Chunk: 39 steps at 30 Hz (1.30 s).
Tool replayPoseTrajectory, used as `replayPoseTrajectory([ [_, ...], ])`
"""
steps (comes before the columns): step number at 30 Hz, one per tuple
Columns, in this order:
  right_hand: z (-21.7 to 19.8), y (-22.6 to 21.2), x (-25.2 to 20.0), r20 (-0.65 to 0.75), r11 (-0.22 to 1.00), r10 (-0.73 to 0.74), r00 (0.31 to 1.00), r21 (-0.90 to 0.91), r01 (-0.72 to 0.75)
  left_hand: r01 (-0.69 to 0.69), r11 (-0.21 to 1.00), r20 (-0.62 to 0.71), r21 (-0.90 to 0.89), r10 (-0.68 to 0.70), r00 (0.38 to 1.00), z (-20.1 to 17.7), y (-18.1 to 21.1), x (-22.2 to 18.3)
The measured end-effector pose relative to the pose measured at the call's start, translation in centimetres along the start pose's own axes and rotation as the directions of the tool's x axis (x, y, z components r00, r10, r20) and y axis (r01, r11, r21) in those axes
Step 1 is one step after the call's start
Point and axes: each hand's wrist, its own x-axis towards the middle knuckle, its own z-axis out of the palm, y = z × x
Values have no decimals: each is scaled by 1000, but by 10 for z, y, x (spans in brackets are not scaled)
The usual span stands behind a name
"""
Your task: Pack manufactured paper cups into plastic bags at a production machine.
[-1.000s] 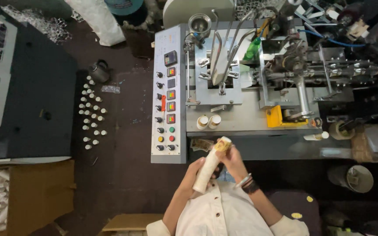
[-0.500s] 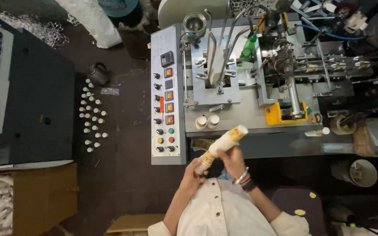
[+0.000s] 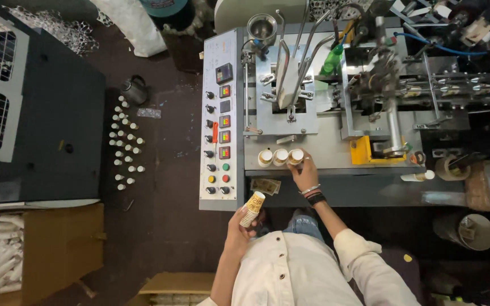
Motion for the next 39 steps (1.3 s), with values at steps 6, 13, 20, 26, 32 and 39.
replayPoseTrajectory([
  [6,-35,-54,-11,-189,995,-41,981,83,58,19,999,15,-29,-19,1000,3,-1,1],
  [13,-61,-106,-80,365,506,204,909,756,-417,53,996,168,72,-64,984,32,-10,24],
  [20,-97,-136,-20,-51,796,139,989,599,-81,32,999,233,29,-38,972,38,-11,31],
  [26,-36,-62,5,-156,992,-128,979,-26,126,101,994,71,-37,-98,993,8,-23,35],
  [32,-18,-8,-23,108,977,119,987,-191,-97,65,996,51,-67,-61,997,5,-19,15],
  [39,-43,55,-113,239,918,320,917,164,-362,169,986,69,-8,-168,983,34,-25,17],
])
